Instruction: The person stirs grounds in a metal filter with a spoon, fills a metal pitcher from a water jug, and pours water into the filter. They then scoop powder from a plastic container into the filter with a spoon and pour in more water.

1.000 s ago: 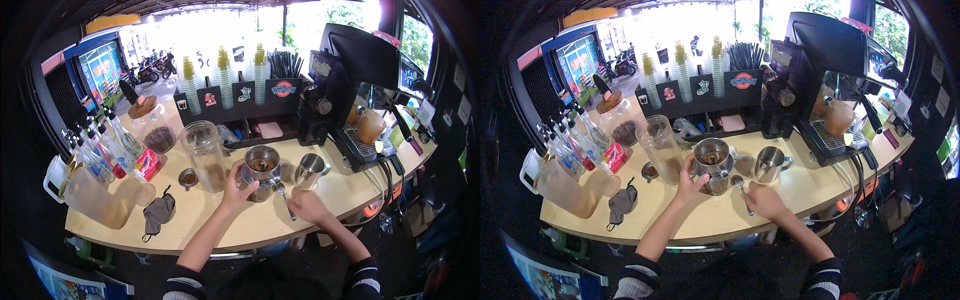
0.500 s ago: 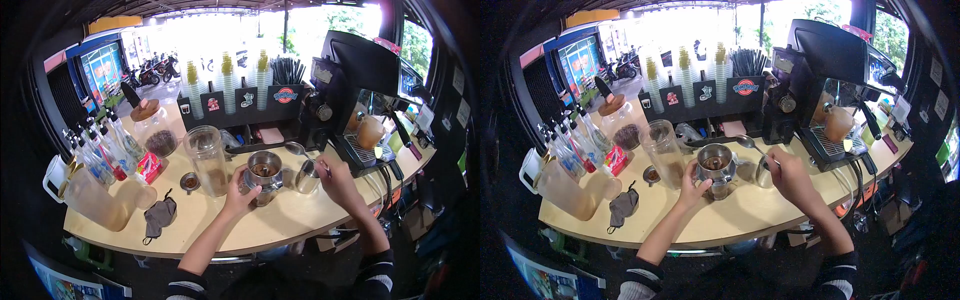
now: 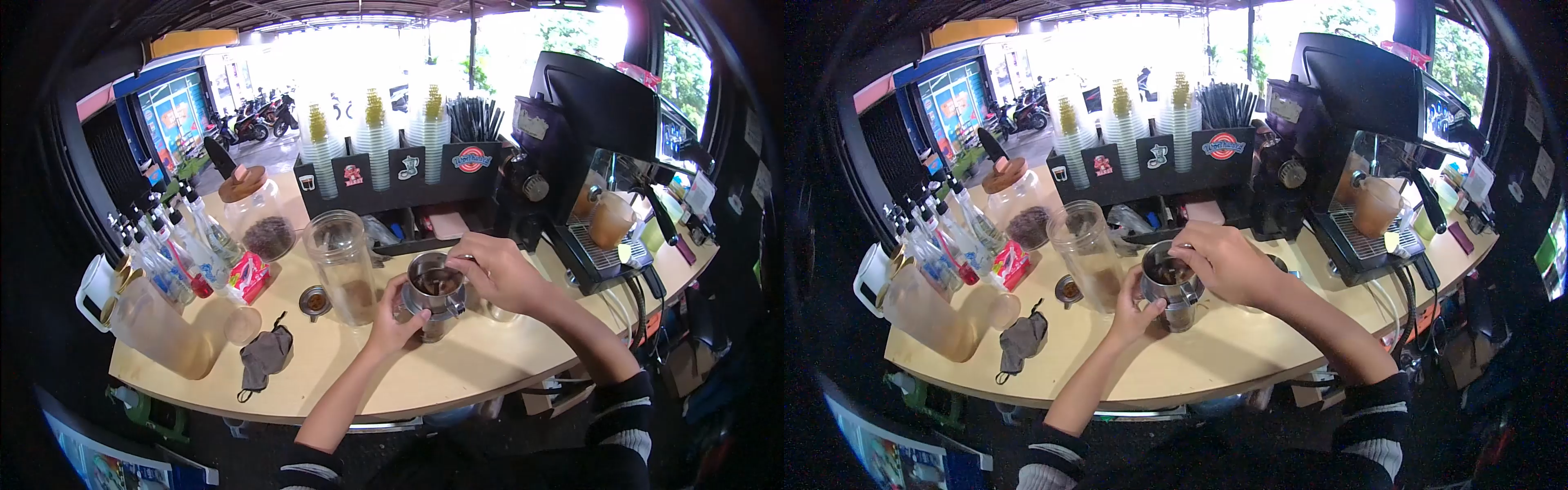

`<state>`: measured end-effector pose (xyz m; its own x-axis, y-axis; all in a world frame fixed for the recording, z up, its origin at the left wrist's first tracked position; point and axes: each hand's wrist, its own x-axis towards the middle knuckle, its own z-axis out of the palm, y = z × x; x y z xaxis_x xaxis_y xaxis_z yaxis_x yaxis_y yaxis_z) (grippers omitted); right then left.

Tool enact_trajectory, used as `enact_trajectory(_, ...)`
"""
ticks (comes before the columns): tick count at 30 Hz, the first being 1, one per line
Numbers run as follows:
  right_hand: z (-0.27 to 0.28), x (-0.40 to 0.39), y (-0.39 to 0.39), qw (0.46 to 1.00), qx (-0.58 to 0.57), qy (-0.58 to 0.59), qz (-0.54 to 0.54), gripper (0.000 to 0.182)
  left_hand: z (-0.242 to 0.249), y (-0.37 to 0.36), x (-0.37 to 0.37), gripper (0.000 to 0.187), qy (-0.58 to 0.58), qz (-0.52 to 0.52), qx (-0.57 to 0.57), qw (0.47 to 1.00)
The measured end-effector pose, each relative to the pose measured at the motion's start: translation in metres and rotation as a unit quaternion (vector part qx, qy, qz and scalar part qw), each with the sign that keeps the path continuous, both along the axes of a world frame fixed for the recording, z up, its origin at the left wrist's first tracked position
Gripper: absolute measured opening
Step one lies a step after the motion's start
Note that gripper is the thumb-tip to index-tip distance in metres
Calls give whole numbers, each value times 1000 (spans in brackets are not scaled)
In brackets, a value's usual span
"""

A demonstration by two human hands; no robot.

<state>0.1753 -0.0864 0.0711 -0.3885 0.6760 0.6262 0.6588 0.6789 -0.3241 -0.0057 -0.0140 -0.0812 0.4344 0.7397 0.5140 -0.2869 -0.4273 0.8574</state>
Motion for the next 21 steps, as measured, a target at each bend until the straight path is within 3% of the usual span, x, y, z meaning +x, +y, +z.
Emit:
enact_trajectory(15,13,25,7,990,-105,-2,96,15,19,-6,-8,70,104,37,4,994)
enact_trajectory(21,3,37,19,985,-82,20,150,15,62,-15,-10,80,187,119,117,968)
